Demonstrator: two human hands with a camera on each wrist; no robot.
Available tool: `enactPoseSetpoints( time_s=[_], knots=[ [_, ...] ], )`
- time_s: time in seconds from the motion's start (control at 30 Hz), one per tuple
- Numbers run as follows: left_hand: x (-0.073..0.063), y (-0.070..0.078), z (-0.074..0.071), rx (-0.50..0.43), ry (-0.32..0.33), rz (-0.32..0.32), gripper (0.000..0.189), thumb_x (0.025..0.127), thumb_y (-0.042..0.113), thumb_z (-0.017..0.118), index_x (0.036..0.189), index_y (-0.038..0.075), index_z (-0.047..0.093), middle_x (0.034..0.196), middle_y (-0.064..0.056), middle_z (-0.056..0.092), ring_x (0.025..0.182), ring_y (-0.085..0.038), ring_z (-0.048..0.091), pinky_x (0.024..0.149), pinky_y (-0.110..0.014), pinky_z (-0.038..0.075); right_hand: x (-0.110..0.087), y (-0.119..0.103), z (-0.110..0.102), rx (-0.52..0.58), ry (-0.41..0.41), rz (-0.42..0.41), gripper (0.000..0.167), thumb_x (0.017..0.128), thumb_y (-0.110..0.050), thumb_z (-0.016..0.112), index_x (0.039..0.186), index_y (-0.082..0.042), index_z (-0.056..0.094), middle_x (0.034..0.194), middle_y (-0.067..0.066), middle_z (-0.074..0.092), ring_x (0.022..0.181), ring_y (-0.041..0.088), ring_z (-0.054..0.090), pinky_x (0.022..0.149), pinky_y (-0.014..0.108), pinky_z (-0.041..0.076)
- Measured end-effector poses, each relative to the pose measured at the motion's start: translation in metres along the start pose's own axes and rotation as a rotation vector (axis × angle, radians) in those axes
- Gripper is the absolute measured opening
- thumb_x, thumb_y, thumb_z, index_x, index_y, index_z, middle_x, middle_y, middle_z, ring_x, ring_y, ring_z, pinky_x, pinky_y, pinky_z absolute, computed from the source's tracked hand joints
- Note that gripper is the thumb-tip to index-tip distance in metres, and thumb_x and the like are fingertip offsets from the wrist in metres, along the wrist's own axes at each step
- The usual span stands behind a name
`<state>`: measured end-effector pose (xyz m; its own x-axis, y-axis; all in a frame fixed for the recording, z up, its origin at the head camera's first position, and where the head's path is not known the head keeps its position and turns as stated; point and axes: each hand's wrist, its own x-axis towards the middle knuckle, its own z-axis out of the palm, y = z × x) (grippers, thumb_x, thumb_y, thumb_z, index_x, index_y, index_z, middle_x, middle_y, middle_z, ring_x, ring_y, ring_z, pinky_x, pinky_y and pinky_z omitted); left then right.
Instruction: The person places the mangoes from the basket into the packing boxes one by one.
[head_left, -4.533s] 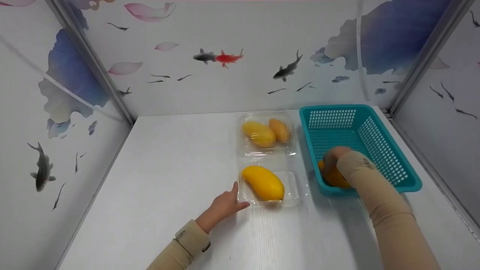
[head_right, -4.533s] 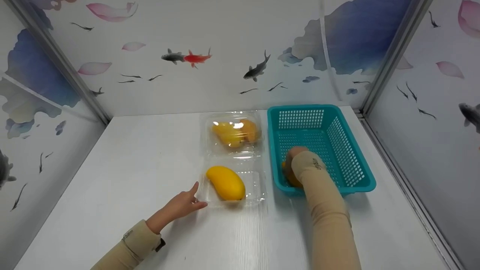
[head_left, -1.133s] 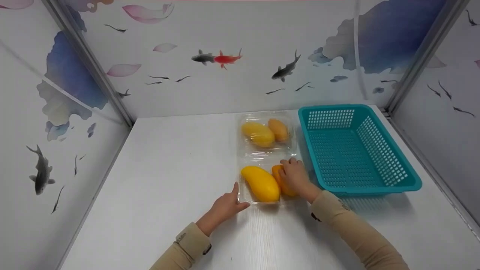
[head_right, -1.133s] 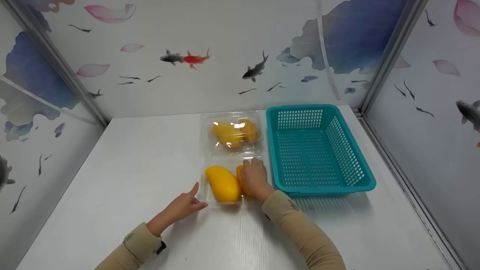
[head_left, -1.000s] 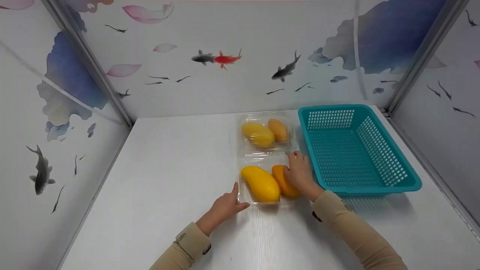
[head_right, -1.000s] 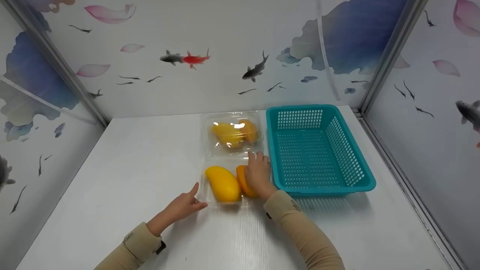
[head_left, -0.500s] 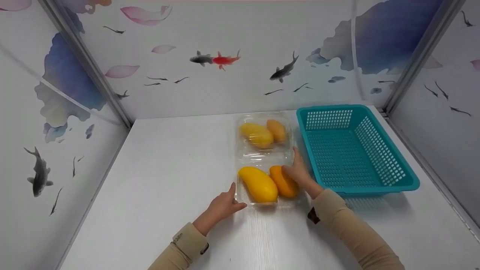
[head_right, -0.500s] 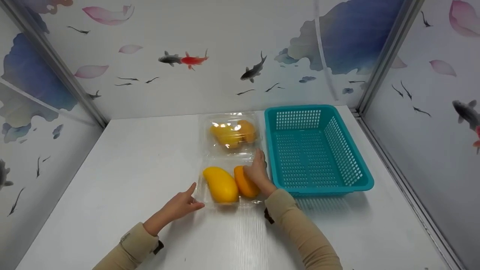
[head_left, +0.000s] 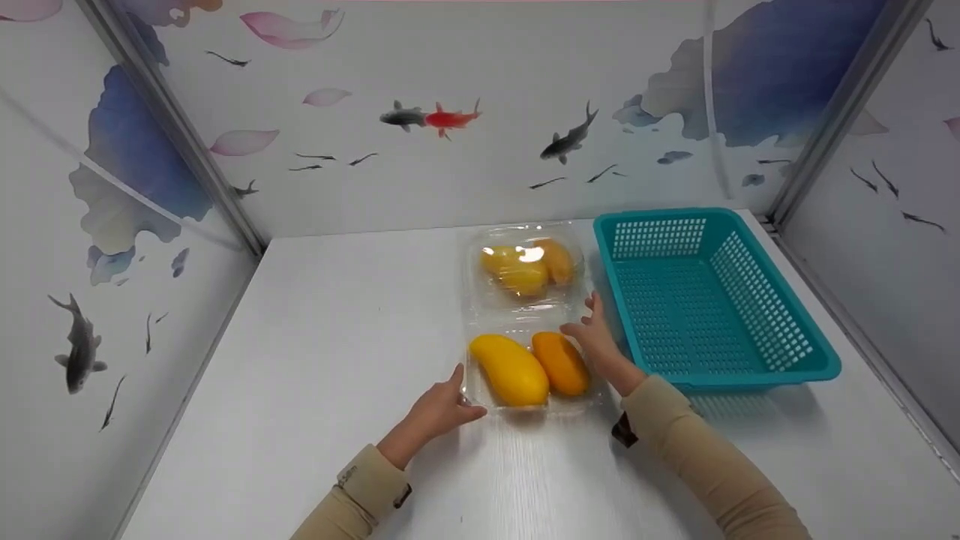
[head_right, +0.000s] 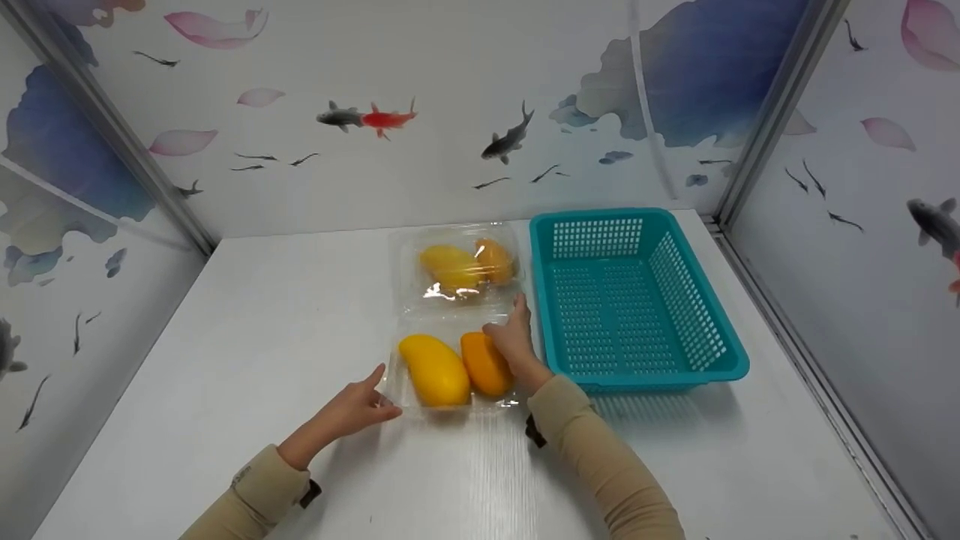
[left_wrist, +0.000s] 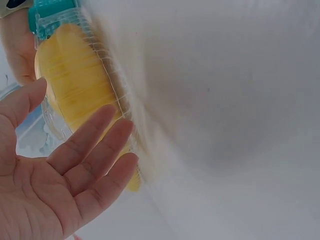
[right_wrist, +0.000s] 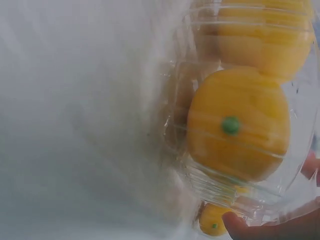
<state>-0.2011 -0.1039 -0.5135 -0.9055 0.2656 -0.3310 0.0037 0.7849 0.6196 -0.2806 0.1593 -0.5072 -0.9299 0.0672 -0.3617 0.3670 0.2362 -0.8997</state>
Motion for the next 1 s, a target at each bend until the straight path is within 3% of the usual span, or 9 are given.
enactPoseSetpoints(
  time_s=[0.2, 0.43, 0.8, 1.0],
  knots=[
    [-0.0005, 0.0009, 0.0002, 0.004, 0.002, -0.013, 0.088, 0.081, 0.035, 0.068, 0.145, 0.002, 0.017, 0.084, -0.002, 0.060, 0.074, -0.016, 0.051, 0.081, -0.035, 0.049, 0.0025, -0.0028, -0.0010, 0.097, 0.036, -0.015, 0.082, 0.090, -0.014, 0.053, 0.147, -0.018, -0.005, 0.152, 0.008, 0.012, 0.138, 0.027, 0.019, 0.109, 0.044, 0.022],
    [-0.0004, 0.0001, -0.0002, -0.006, -0.006, -0.011, 0.088, 0.081, 0.035, 0.068, 0.145, 0.002, 0.017, 0.083, -0.002, 0.059, 0.074, -0.016, 0.051, 0.083, -0.036, 0.048, 0.0036, -0.0020, -0.0020, 0.115, 0.060, -0.042, 0.076, 0.091, -0.012, 0.049, 0.148, -0.019, 0.001, 0.147, 0.012, 0.021, 0.133, 0.028, 0.022, 0.109, 0.044, 0.023],
    [0.0000, -0.0008, -0.0007, 0.008, -0.005, -0.002, 0.087, 0.082, 0.035, 0.067, 0.145, 0.000, 0.017, 0.080, -0.002, 0.060, 0.071, -0.016, 0.051, 0.082, -0.036, 0.049, 0.0050, -0.0021, -0.0004, 0.138, 0.055, -0.100, 0.067, 0.089, -0.005, 0.047, 0.147, -0.011, 0.013, 0.140, 0.019, 0.025, 0.123, 0.030, 0.027, 0.107, 0.040, 0.026],
    [0.0013, 0.0006, 0.0013, -0.001, -0.008, -0.038, 0.088, 0.081, 0.035, 0.068, 0.145, 0.002, 0.017, 0.081, -0.001, 0.060, 0.075, -0.016, 0.052, 0.089, -0.037, 0.047, 0.0022, -0.0016, 0.0000, 0.144, 0.056, -0.108, 0.065, 0.089, -0.006, 0.048, 0.145, -0.013, 0.015, 0.147, 0.014, 0.020, 0.132, 0.030, 0.023, 0.108, 0.044, 0.025]
  ],
)
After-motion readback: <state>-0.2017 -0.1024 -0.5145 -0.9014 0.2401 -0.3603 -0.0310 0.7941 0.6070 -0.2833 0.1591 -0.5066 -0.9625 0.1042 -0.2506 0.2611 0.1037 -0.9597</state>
